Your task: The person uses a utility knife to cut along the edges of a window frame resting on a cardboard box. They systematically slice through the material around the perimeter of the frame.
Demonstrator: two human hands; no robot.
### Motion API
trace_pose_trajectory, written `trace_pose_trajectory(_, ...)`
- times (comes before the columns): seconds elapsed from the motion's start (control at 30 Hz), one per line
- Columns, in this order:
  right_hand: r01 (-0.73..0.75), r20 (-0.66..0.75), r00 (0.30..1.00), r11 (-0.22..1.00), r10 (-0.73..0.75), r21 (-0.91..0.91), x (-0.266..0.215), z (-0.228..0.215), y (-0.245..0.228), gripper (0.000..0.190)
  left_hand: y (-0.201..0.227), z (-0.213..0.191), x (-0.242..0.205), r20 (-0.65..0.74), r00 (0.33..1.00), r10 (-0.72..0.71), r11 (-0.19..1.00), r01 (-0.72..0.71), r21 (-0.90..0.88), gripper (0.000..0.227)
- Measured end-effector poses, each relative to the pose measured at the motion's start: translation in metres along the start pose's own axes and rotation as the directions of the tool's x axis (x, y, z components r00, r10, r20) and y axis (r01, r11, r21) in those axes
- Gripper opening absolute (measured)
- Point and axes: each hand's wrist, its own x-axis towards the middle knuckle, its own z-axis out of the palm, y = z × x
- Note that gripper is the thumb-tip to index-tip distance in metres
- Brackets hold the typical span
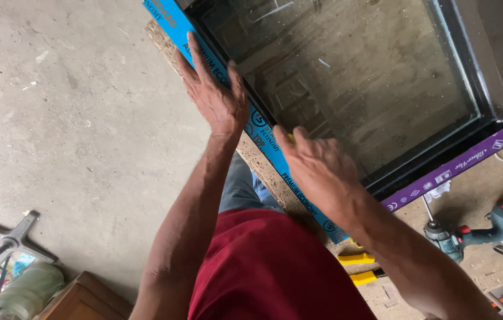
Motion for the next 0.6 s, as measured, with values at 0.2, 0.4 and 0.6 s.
trace_pose_trajectory(0.2, -0.008, 0.135, 0.991, 1.0, 0.004, 0.03, -0.038, 0.006, 0.01, 0.072, -0.002, 0.001, 0.0, 0.007, 1.0, 0.006, 1.0, -0.006, 0.011, 0.079)
trace_pose_trajectory(0.4, -0.062, 0.291, 0.954, 0.998, 0.065, -0.021, -0.088, 0.043, 0.01, 0.059, -0.004, 0.003, -0.001, -0.018, 0.999, 0.041, 0.999, -0.041, -0.035, 0.07)
trace_pose_trajectory(0.6, -0.122, 0.502, 0.863, 0.989, 0.063, 0.086, -0.12, 0.046, 0.012, 0.095, -0.013, 0.005, -0.003, 0.0, 0.999, 0.041, 0.999, -0.041, -0.022, 0.072)
